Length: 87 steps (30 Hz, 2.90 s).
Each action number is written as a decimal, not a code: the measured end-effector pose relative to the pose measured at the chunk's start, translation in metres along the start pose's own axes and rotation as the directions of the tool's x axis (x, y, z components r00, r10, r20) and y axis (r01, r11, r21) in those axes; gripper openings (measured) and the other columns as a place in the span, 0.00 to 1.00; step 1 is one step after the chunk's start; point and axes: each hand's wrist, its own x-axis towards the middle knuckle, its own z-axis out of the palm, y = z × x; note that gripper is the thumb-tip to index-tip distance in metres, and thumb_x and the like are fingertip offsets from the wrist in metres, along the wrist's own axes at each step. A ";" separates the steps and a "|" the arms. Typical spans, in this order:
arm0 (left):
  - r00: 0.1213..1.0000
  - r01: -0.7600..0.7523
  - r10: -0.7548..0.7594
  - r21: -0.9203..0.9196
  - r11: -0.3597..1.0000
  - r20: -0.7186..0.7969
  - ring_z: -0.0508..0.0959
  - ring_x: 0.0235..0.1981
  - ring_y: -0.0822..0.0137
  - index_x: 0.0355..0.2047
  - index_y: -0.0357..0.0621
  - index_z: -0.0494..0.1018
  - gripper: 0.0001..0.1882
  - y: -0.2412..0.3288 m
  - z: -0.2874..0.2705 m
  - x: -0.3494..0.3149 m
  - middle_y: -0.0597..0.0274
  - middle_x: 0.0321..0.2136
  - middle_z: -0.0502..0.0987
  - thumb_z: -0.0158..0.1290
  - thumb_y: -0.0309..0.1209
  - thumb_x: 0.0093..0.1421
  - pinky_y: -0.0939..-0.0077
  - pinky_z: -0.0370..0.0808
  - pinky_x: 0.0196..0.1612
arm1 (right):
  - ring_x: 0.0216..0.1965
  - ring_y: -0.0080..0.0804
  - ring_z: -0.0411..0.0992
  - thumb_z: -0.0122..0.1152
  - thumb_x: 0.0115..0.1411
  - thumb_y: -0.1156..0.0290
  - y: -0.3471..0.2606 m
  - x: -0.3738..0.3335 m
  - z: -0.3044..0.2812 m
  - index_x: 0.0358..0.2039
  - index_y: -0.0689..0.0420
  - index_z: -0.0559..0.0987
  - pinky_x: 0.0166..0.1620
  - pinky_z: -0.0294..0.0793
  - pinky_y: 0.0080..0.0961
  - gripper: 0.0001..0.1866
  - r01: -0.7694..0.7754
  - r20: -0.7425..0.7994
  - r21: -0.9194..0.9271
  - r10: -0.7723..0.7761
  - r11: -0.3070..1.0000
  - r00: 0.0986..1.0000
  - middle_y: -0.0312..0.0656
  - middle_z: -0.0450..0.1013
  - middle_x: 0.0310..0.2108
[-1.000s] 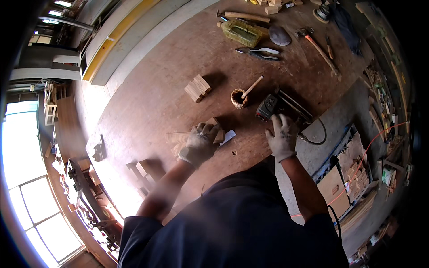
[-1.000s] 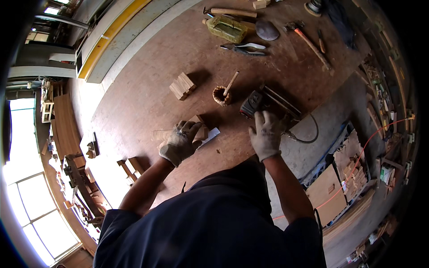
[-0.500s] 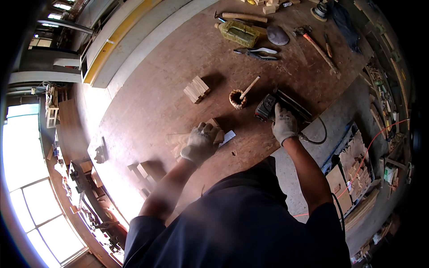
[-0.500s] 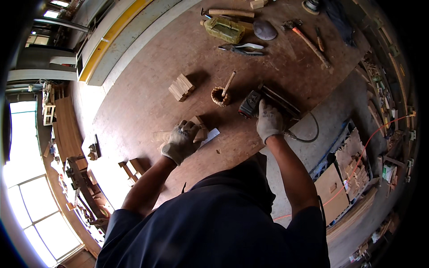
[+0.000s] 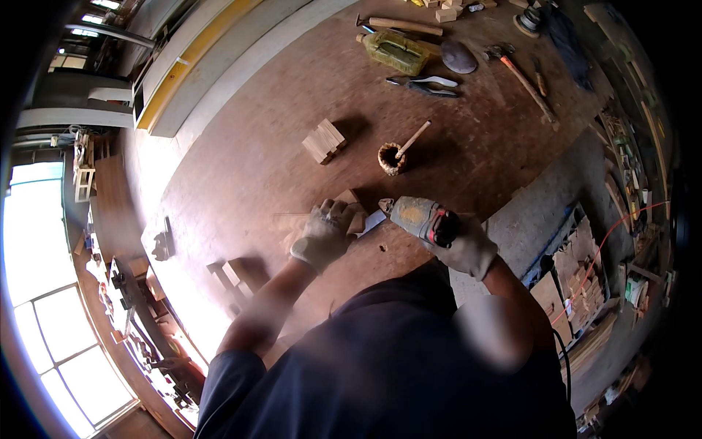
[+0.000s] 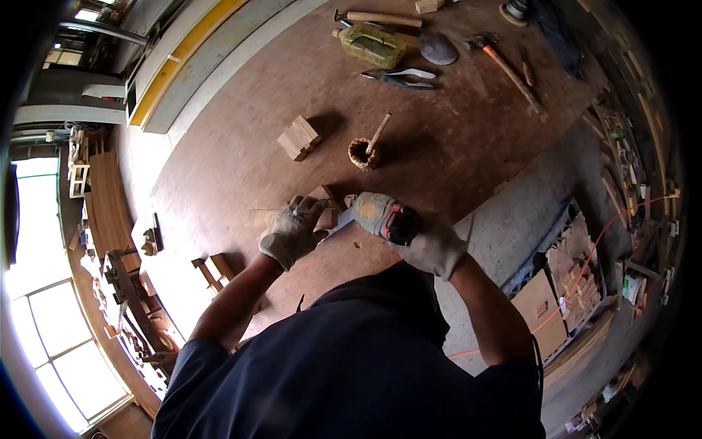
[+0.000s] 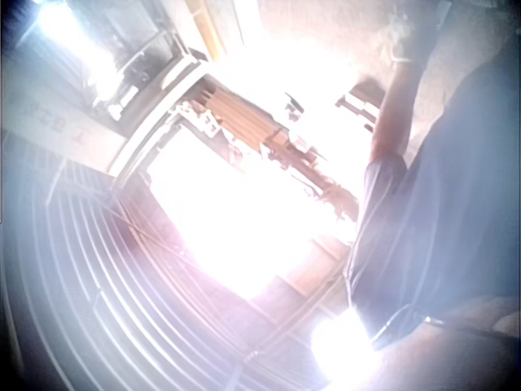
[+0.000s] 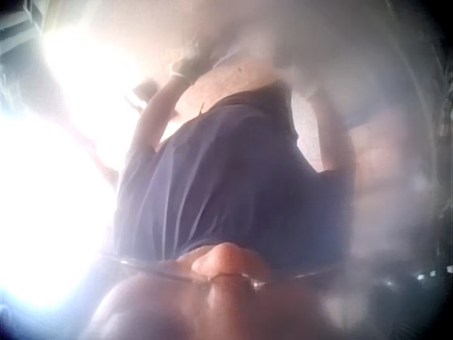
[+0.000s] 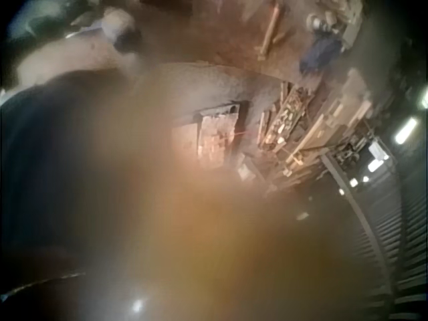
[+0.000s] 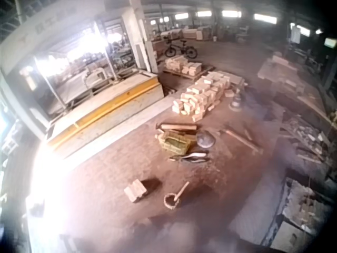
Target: The person applies glue to small wooden blocks using a brush and then uses a nail gun to fasten them together. The person works at a wooden workbench in a workshop, handling multiple blocks and stacking the finished assemblies. The person also moves to a nearby cart to retrieve more wooden pieces.
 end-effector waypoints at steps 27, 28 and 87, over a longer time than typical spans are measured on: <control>1.000 -0.011 0.010 -0.036 0.999 -0.023 0.76 0.50 0.48 0.53 0.49 0.78 0.26 -0.007 0.008 0.001 0.54 0.47 0.78 0.67 0.36 0.53 0.53 0.77 0.53 | 0.42 0.48 0.84 0.72 0.56 0.65 0.003 0.008 0.051 0.40 0.57 0.85 0.46 0.84 0.38 0.13 -0.017 0.009 -0.066 0.018 0.998 1.000 0.50 0.84 0.37; 1.000 -0.009 0.008 -0.039 0.999 -0.022 0.76 0.50 0.48 0.54 0.49 0.78 0.26 -0.007 0.009 0.002 0.54 0.47 0.78 0.67 0.36 0.54 0.53 0.77 0.53 | 0.42 0.49 0.83 0.72 0.56 0.63 0.003 0.007 0.052 0.40 0.56 0.85 0.46 0.83 0.39 0.14 -0.020 0.003 -0.041 0.020 0.999 1.000 0.49 0.84 0.37; 0.990 -0.068 0.077 0.081 0.994 -0.119 0.75 0.49 0.50 0.46 0.49 0.81 0.17 -0.021 0.044 -0.005 0.56 0.46 0.79 0.62 0.43 0.60 0.51 0.73 0.53 | 0.47 0.49 0.83 0.71 0.58 0.64 0.018 -0.006 0.060 0.44 0.57 0.84 0.49 0.83 0.40 0.16 -0.073 -0.072 0.193 0.088 0.979 0.994 0.52 0.83 0.40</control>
